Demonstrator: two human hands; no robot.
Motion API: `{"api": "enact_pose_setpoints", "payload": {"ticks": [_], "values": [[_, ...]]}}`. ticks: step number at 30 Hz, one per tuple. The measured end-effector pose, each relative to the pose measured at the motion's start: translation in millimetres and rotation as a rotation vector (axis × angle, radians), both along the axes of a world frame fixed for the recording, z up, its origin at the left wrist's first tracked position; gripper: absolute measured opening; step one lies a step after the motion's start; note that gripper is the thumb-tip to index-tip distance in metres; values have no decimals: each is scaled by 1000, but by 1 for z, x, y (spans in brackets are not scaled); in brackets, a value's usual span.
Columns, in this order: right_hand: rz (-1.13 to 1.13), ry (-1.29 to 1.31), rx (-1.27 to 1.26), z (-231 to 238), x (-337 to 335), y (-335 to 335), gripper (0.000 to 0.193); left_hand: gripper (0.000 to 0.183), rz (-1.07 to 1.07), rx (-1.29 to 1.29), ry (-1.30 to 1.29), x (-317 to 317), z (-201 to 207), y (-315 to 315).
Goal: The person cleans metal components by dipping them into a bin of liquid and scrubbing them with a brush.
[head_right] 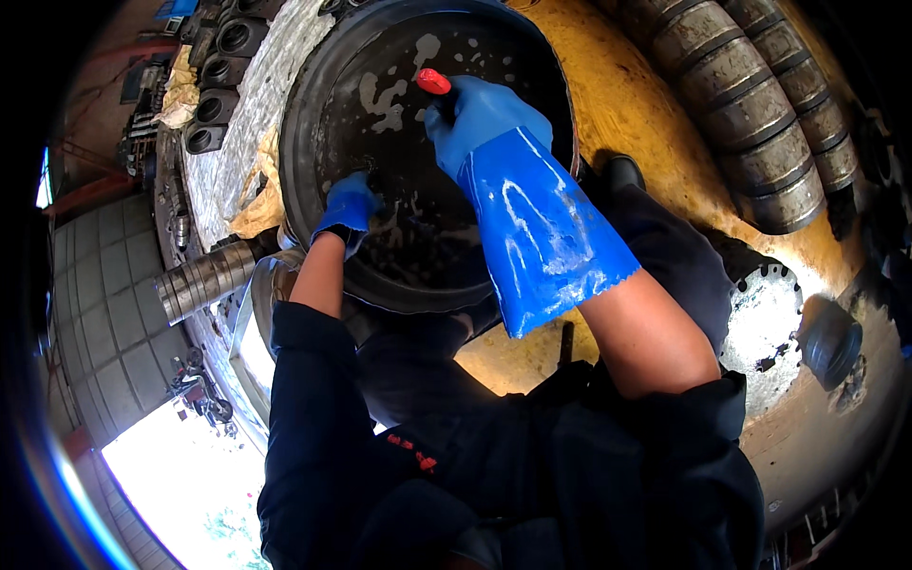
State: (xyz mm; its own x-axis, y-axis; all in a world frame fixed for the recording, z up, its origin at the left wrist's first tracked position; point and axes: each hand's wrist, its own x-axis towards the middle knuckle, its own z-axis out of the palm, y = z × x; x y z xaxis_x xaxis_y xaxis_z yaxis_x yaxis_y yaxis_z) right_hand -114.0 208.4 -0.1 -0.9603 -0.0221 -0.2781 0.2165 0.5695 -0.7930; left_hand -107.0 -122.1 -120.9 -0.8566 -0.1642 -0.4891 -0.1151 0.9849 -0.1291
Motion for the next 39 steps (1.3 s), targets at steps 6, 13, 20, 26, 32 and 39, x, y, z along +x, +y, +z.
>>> {"api": "enact_pose_setpoints", "payload": {"ticks": [6,13,20,26,32,39], "values": [[8,12,3,-4,2,-2,32,51,-103,-190,-68,0,-17,-18],[5,69,28,-6,6,-7,28,51,-18,-262,-137,-6,-22,-19],[39,9,21,-6,6,-9,27,38,-73,-247,-142,-6,-32,-30],[49,52,36,-13,6,-9,27,30,-75,-207,-38,-1,-28,-23],[69,55,40,-12,7,-13,27,32,-76,-238,-139,-5,22,-14],[128,1,63,-7,2,-12,30,33,-269,-46,162,4,59,-59]]}}
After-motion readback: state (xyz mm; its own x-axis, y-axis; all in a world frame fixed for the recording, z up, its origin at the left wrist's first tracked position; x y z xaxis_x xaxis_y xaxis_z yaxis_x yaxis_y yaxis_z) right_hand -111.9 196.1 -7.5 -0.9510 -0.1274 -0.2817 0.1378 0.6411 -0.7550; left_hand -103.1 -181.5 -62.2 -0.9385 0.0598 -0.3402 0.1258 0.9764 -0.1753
